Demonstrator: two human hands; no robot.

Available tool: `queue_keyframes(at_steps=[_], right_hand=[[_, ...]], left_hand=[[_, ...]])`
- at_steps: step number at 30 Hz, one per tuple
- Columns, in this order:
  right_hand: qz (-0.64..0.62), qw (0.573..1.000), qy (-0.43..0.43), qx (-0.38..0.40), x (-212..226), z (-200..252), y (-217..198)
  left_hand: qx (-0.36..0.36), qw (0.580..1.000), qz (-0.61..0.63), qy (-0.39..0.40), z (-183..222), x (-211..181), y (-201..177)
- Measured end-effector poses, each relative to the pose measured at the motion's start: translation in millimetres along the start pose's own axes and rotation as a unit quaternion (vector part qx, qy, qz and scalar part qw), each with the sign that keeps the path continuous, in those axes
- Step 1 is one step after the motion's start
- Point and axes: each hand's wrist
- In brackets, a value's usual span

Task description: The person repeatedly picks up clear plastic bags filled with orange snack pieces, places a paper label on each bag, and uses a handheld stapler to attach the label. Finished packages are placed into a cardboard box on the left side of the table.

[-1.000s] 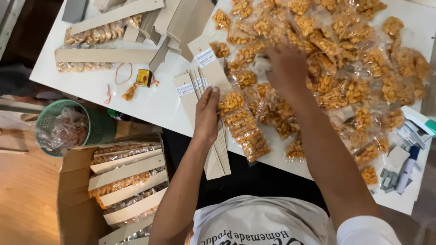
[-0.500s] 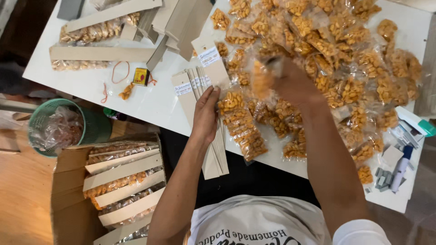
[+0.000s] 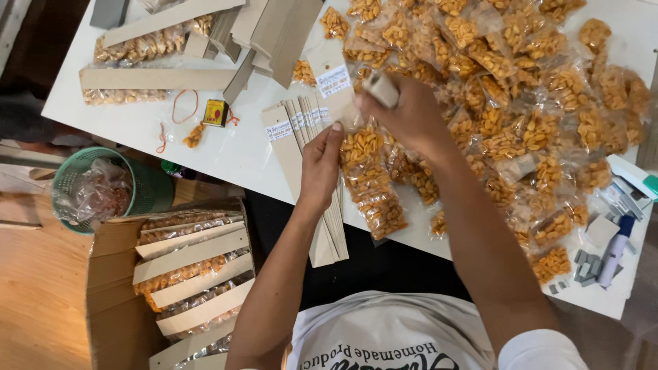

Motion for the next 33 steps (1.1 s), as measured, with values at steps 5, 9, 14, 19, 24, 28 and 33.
queue_keyframes(at_steps=[5,9,14,19,24,28,33], right_hand=[[-0.349,0.918,0.029,-0.188,5.4,-22.2,40.3],[-0.340,0.913,-0.008,-0.226,2.2,-24.9,45.0],[-0.223,0.940,-0.035,-0.257,-64.6,-49.7,32.3],[0.373,0.853,-0.155,-0.331,-113.7,-49.3,-55.6],[-0.229,0.966,-0.057,-0.105,-55.3,-5.0,-60.5],[-0.028,0.995,-0.067,0.061,-25.9,-6.5,-29.9],[0.003,0.999,-0.001,0.054,-1.9,-11.0,-6.4]], left_hand=[[0.047,0.986,-0.122,0.108,12.8,-35.1,-0.2],[0.077,0.973,-0.159,0.148,12.1,-27.5,-2.6],[0.012,0.976,-0.202,0.083,8.7,-20.4,5.0],[-0.008,0.998,-0.034,-0.061,6.3,-20.4,-8.4],[-0.038,0.979,0.083,-0.182,-9.9,-16.5,-7.7],[-0.012,0.972,0.130,-0.194,-2.3,-35.9,-5.9],[0.031,0.984,0.070,-0.163,9.6,-52.2,-9.3]])
Point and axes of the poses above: each hand's wrist, its own z-axis away from the middle knuckle, its own y-axis out of the palm, x = y × z, and after that the axes turned 15 degrees about -z, right-handed
